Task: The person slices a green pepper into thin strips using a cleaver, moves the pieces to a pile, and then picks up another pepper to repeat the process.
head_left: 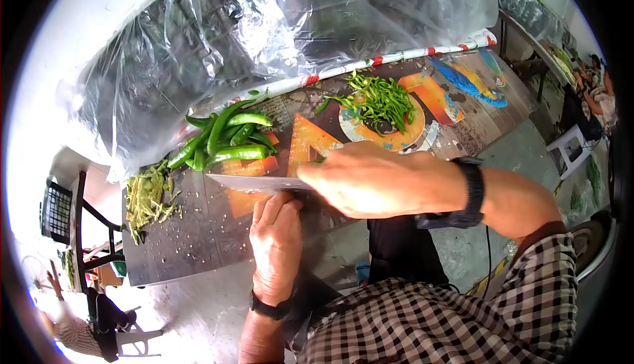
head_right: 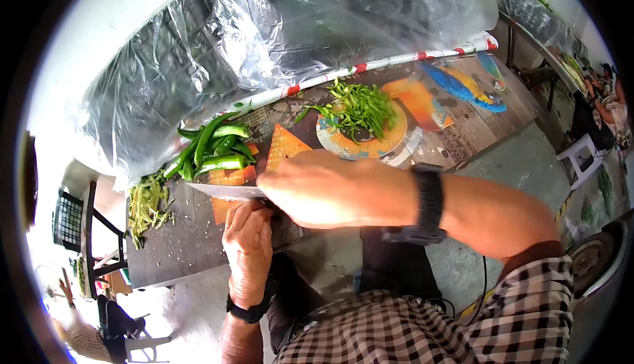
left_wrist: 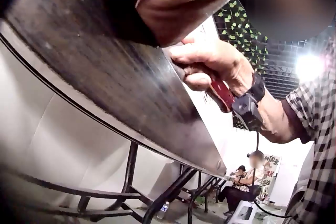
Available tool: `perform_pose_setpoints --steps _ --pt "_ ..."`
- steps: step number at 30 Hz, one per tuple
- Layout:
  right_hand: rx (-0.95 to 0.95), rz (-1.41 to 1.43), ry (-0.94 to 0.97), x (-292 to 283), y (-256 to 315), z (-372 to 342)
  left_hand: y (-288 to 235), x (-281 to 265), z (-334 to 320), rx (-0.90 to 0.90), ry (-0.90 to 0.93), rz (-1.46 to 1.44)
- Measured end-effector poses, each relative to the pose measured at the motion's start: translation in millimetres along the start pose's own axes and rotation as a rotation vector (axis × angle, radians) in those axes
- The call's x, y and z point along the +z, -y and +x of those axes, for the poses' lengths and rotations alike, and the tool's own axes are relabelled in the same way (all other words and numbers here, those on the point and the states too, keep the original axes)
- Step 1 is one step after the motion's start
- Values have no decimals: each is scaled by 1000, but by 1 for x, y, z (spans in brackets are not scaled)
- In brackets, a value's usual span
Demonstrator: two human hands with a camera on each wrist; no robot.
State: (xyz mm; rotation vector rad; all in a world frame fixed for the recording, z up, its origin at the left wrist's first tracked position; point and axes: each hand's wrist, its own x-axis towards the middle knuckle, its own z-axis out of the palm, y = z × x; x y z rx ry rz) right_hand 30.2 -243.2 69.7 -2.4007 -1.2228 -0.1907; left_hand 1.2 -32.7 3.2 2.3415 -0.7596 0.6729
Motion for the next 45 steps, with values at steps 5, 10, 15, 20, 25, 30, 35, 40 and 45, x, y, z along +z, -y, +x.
perform_pose_setpoints --steps 5,10,15,20,25,30,35,40,45 --pt "14 -57 37 5 7 25 -2 -4 -2 -20 11 -36" --pt "132 -112 100 -16 4 -13 6 -5 -7 2 13 51" --pt "195 -89 -19 -22 -1 -35 5 -9 1 15 17 80" --pt "201 9 -101 -19 3 -39 5 -12 -4 71 -19 141" --pt "236 57 -49 -23 18 -34 -4 -9 -9 -33 2 105" --pt "248 57 32 -21 21 -28 -3 -5 -13 -19 -40 87" --pt "220 22 56 -20 25 -22 -2 -7 -12 -11 -30 76" --pt "163 -72 71 -19 31 -22 2 -7 -12 -10 0 92" --pt "176 22 114 -16 21 -11 6 -8 -13 12 -13 62"
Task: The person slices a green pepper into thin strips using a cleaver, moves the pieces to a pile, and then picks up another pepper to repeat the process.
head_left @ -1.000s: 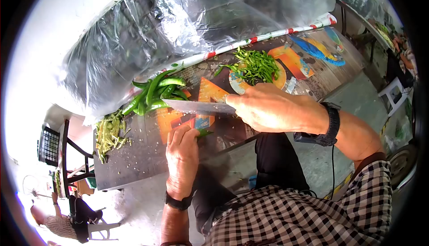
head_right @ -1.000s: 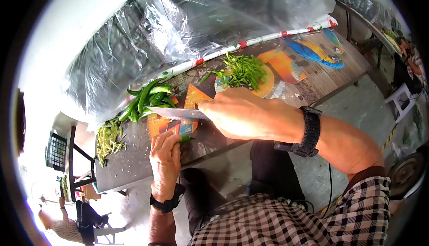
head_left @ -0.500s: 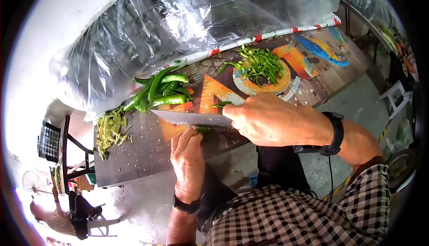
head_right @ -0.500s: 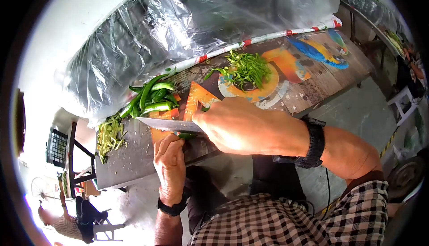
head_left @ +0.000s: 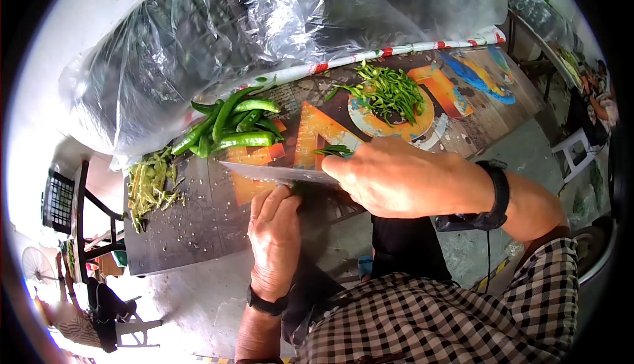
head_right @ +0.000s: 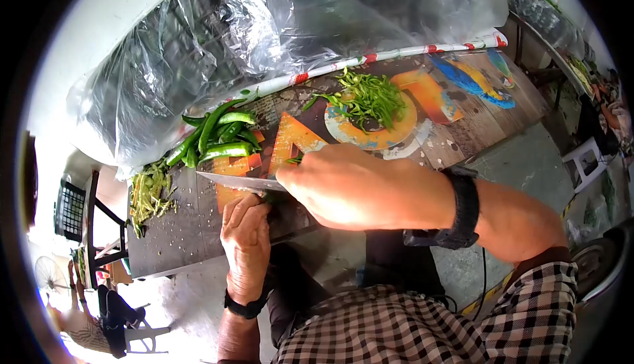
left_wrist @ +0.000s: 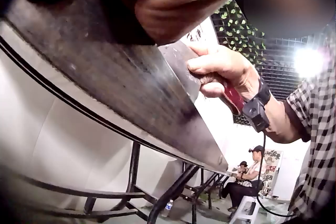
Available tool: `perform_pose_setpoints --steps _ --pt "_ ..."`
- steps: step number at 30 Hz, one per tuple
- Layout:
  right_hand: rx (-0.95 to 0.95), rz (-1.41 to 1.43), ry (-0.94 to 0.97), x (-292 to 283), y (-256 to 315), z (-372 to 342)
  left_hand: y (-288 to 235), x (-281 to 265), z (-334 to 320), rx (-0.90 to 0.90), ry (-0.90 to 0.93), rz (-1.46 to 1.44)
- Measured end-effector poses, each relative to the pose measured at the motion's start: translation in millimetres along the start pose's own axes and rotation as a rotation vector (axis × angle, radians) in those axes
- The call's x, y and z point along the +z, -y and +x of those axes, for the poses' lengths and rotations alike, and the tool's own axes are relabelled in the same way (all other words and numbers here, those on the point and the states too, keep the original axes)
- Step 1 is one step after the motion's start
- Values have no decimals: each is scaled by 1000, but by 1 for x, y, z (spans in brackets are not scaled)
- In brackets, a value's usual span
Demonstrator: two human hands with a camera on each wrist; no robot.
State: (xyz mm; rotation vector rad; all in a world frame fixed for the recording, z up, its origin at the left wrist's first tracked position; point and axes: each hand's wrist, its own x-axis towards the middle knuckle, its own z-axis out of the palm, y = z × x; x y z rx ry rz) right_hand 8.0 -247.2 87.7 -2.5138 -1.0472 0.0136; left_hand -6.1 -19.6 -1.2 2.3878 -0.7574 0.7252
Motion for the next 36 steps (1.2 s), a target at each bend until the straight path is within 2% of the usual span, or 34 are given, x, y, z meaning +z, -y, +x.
perform_pose_setpoints --steps 6,9,13,16,19,29,30,32,35,36 --pt "-22 103 -27 3 -13 32 2 1 0 8 -20 -48" --pt "-10 39 -39 -7 -10 25 2 0 2 2 -19 -50" --pt "36 87 12 -16 -4 11 2 -1 2 10 -16 -39" --pt "53 11 83 -17 -1 7 1 -1 1 5 -9 -33" --pt "-10 -68 20 -10 -3 5 2 0 0 -5 -13 -32" --pt "-131 -108 7 16 5 50 -1 -1 2 -34 13 -32" --pt "-113 -147 55 14 7 51 -2 -2 1 -41 21 -40" --pt "-177 -27 -67 16 -2 33 1 -3 2 -33 25 -36" --pt "0 -66 80 -9 -5 13 2 -2 6 -14 18 -31" --pt "40 -69 46 -10 -9 7 1 -1 10 -22 27 -44"
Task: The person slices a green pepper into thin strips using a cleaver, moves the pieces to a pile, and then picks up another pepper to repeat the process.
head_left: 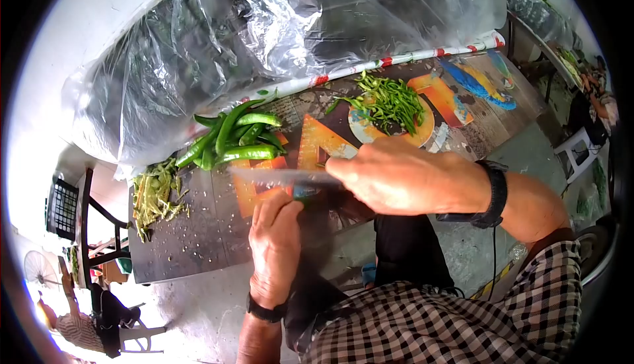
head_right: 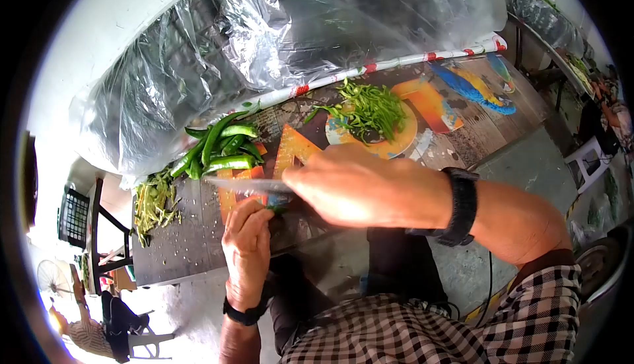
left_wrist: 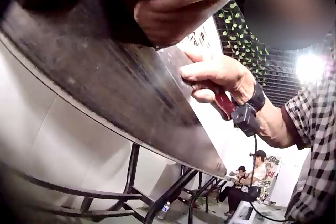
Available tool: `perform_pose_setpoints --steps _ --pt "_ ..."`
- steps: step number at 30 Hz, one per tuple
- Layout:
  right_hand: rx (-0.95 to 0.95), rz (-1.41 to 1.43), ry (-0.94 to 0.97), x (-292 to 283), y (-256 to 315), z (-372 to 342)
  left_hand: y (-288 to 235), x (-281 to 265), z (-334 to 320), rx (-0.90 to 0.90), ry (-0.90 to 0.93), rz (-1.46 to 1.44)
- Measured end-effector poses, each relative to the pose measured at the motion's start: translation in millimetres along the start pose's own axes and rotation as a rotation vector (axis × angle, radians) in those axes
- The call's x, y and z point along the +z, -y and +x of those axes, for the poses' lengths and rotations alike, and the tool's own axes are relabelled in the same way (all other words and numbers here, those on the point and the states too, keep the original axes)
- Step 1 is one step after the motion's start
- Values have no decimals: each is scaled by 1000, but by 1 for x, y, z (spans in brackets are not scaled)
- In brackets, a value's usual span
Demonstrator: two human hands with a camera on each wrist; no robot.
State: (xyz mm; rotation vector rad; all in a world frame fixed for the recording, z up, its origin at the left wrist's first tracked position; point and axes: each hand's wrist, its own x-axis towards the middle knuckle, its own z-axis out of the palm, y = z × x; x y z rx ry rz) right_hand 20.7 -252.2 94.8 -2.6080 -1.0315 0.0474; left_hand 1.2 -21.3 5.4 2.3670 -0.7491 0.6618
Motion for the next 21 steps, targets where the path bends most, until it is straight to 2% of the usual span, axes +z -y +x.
perform_pose_setpoints --steps 3,6,12,15,21 --pt "67 42 -116 5 -11 -14 -1 3 4 13 27 -6" --pt "57 32 -178 8 -14 -19 0 2 5 125 -27 87" --pt "-21 4 -184 10 -15 -18 -16 -2 -1 -4 34 118" --pt "-28 69 -210 11 -19 -18 -20 2 -5 -7 -13 117" --pt "2 71 -144 4 4 -17 -22 7 -13 -55 -66 69"
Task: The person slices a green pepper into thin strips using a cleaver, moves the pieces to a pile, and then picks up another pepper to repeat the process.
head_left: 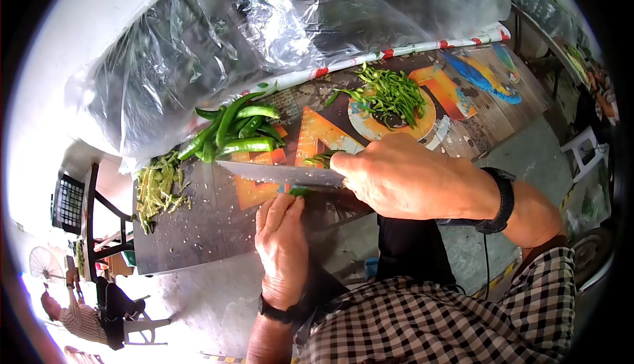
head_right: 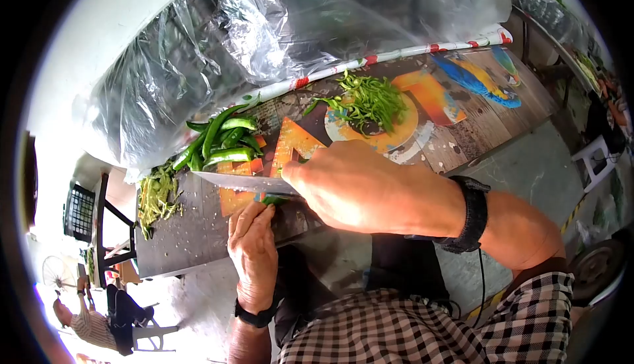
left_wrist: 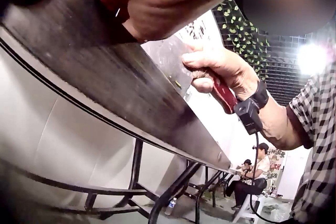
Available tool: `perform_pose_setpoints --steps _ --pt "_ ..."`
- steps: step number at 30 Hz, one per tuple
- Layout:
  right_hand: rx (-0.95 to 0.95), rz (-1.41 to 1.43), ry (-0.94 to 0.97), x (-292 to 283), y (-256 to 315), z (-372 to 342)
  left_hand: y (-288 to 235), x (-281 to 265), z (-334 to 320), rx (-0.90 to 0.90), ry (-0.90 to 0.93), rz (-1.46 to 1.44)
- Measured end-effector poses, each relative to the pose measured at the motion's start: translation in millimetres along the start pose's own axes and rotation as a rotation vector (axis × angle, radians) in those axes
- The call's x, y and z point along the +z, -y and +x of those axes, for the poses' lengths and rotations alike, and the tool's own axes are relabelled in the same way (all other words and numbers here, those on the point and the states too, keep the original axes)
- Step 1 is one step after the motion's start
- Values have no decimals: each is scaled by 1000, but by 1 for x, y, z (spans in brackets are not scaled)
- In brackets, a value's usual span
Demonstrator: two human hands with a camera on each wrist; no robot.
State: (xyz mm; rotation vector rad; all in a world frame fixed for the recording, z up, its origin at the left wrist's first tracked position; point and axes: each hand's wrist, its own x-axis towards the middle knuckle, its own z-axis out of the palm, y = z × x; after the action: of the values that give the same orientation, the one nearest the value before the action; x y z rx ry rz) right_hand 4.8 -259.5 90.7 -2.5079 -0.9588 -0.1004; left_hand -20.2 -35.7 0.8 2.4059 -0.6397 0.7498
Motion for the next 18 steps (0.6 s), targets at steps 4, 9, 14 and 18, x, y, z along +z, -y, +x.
perform_pose_setpoints --steps 4,9,14,18 --pt "-4 -7 42 -1 4 5 2 0 -1 -12 -9 -32" --pt "7 -18 78 0 -1 9 8 -3 0 5 13 -79" --pt "26 -13 137 -8 5 11 11 -3 -1 1 17 -98" --pt "-10 -83 147 -5 8 13 12 -2 -1 3 6 -106"
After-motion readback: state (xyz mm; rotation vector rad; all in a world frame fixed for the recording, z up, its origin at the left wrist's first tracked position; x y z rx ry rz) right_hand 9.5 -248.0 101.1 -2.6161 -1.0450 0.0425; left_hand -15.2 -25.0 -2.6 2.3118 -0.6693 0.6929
